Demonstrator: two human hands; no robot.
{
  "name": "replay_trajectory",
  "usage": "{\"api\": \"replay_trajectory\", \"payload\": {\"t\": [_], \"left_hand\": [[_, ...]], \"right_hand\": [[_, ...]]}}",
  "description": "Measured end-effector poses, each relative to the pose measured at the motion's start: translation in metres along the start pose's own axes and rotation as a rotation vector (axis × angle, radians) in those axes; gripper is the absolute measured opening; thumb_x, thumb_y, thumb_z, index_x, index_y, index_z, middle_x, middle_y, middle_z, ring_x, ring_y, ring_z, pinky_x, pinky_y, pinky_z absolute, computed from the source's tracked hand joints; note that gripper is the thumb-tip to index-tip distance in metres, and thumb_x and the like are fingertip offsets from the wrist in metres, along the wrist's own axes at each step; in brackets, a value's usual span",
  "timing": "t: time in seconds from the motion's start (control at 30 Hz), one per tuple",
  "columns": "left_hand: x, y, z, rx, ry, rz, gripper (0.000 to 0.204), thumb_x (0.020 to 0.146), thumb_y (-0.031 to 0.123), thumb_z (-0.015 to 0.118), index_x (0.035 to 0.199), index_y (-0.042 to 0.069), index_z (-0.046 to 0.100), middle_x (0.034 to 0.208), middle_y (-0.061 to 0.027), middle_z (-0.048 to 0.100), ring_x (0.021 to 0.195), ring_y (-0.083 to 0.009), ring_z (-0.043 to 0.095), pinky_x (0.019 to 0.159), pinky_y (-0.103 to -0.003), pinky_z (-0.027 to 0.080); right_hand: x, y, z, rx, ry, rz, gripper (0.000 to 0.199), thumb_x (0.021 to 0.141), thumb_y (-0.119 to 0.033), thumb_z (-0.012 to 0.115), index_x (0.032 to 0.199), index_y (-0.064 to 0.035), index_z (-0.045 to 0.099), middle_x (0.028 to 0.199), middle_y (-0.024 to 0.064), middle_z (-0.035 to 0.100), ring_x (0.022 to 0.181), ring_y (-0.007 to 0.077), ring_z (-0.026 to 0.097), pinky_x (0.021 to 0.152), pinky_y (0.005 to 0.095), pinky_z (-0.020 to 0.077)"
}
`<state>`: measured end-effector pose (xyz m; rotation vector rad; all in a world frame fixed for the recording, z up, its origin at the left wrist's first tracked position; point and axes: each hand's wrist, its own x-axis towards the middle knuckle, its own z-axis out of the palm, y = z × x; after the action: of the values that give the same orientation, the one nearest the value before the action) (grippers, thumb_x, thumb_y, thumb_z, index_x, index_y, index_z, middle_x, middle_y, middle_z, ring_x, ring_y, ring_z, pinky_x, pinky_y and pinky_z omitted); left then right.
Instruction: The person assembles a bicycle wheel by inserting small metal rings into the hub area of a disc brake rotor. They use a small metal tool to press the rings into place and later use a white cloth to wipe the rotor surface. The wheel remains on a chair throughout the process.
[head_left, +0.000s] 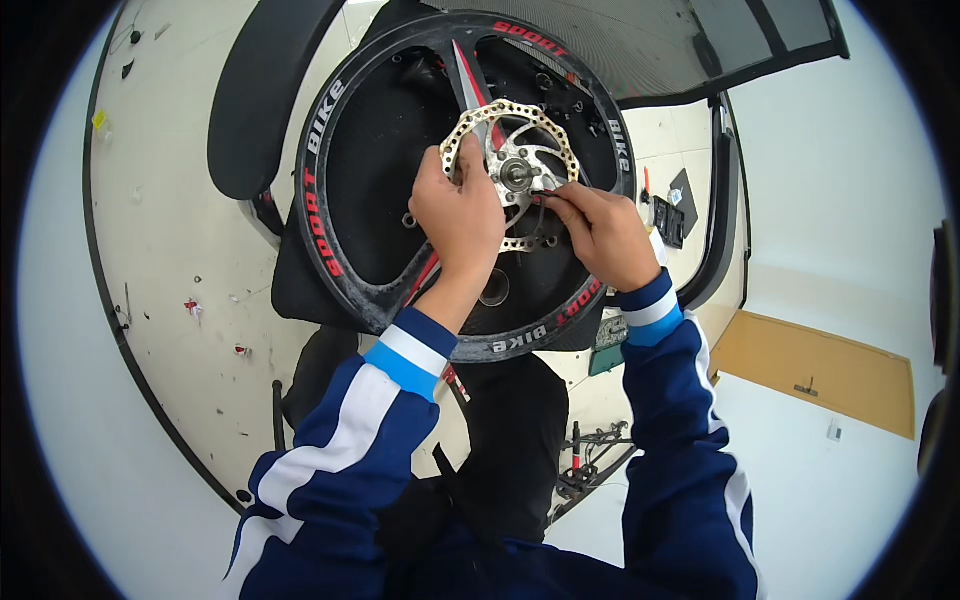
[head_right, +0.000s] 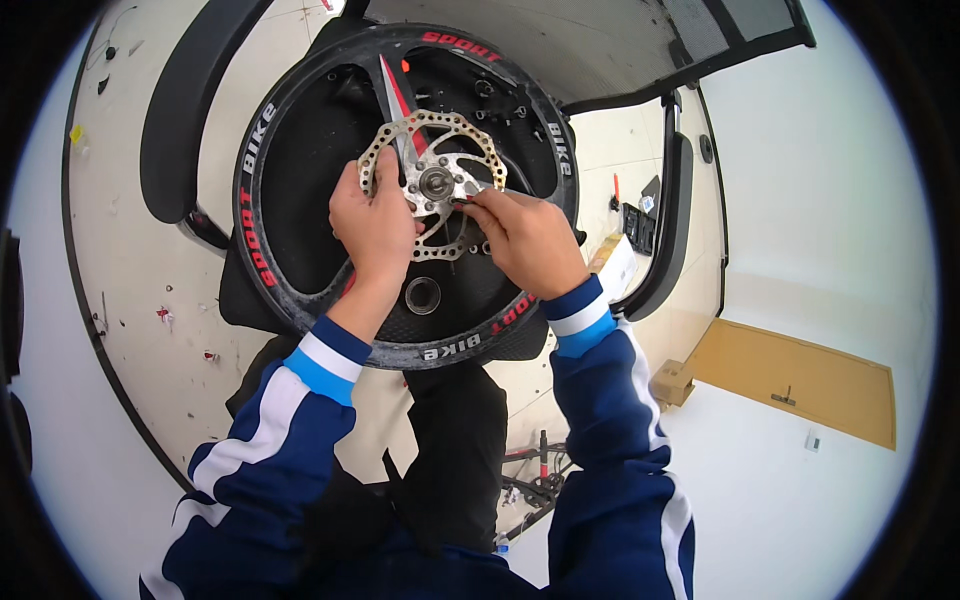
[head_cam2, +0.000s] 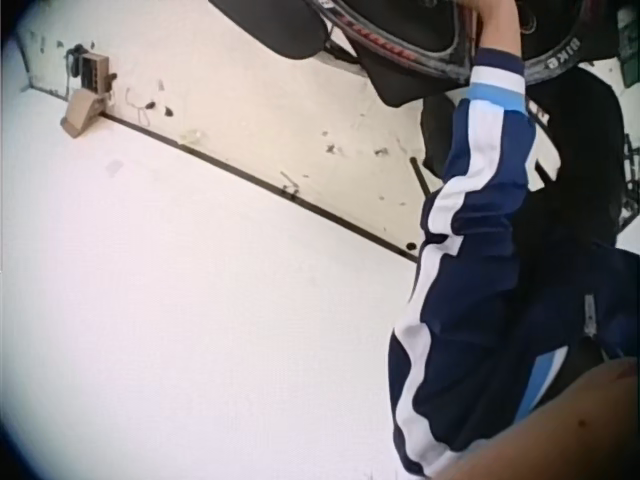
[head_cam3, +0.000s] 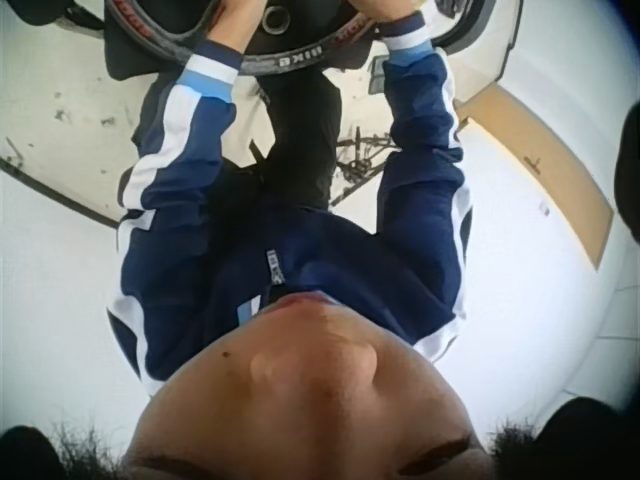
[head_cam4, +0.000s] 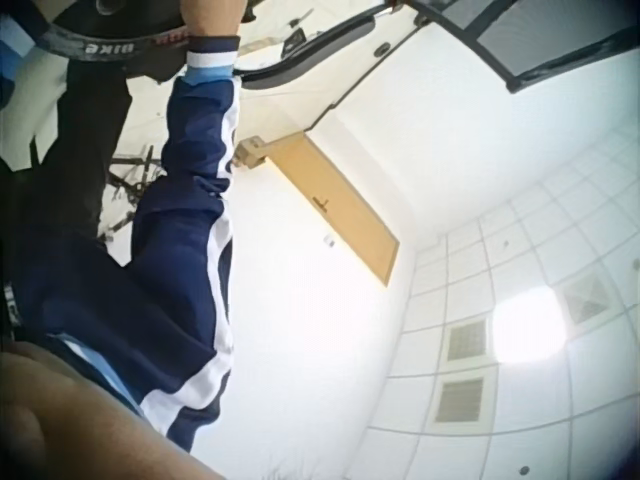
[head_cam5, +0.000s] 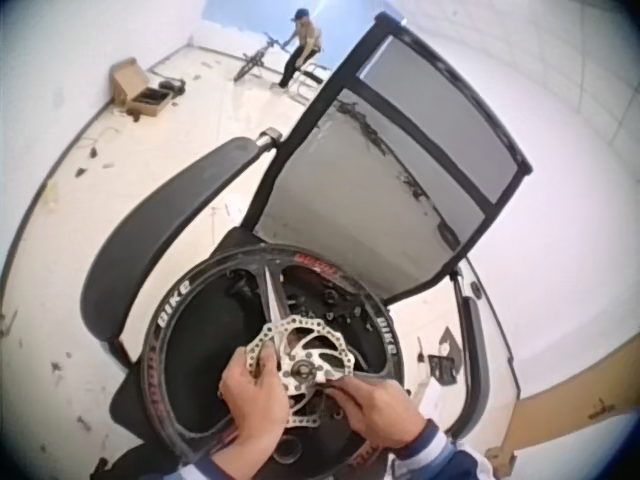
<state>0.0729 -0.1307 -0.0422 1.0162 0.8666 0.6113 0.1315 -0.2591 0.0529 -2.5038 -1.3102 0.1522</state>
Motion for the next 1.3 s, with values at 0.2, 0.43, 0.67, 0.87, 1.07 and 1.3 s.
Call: {"api": "replay_trajectory", "payload": {"t": [0.2,0.43,0.67,0.87,1.07,1.3], "left_hand": [[-0.005,-0.004,0.002,-0.015,-0.022,0.034,0.028,0.102,0.022,0.060,0.086,-0.001,0.059,0.065,-0.0054,0.062,0.048,-0.0091,0.059,0.036,-0.027,0.047],[-0.001,0.001,-0.004,0.030,0.001,0.046,0.028,0.102,0.020,0.059,0.085,-0.003,0.060,0.068,-0.0057,0.065,0.050,-0.0091,0.060,0.037,-0.027,0.047],[-0.005,0.014,-0.004,-0.005,-0.041,-0.042,0.031,0.102,0.015,0.059,0.080,-0.006,0.054,0.069,-0.0132,0.067,0.062,-0.0130,0.066,0.056,-0.032,0.048],[-0.002,0.005,-0.003,-0.010,-0.021,0.001,0.030,0.102,0.020,0.059,0.084,-0.004,0.057,0.070,-0.0094,0.066,0.055,-0.0119,0.064,0.044,-0.028,0.050],[-0.005,0.014,-0.003,-0.011,-0.033,-0.040,0.031,0.102,0.015,0.058,0.080,-0.007,0.054,0.070,-0.0159,0.068,0.065,-0.0167,0.068,0.058,-0.033,0.049],[-0.004,0.014,0.001,-0.008,0.046,-0.046,0.032,0.102,0.018,0.059,0.082,-0.007,0.056,0.071,-0.0160,0.068,0.062,-0.0182,0.066,0.057,-0.035,0.048]], "right_hand": [[0.002,0.014,-0.009,0.005,-0.041,-0.083,0.008,0.092,-0.006,0.067,0.098,-0.0002,0.068,0.082,0.0183,0.069,0.073,0.0363,0.069,0.064,0.0406,0.0536],[0.005,-0.002,0.014,0.095,-0.053,-0.074,0.012,0.091,-0.009,0.070,0.099,-0.0012,0.064,0.081,0.0189,0.068,0.070,0.0422,0.065,0.061,0.0448,0.0511],[-0.003,-0.007,0.025,0.081,-0.006,0.004,0.010,0.093,-0.008,0.068,0.101,-0.0028,0.065,0.080,0.0196,0.067,0.071,0.0401,0.066,0.061,0.0435,0.0507],[-0.005,-0.002,0.023,0.085,-0.041,-0.016,0.010,0.093,-0.009,0.068,0.101,-0.0030,0.065,0.081,0.0190,0.068,0.072,0.0392,0.067,0.061,0.0431,0.0511],[0.005,0.012,0.015,0.058,-0.096,-0.152,0.011,0.093,-0.005,0.067,0.103,-0.0011,0.065,0.077,0.0200,0.065,0.067,0.0394,0.064,0.060,0.0420,0.0500],[-0.002,-0.007,0.027,-0.004,-0.001,-0.079,0.008,0.093,-0.010,0.068,0.093,-0.0054,0.061,0.073,0.0166,0.065,0.063,0.0363,0.065,0.055,0.0444,0.0488]]}}
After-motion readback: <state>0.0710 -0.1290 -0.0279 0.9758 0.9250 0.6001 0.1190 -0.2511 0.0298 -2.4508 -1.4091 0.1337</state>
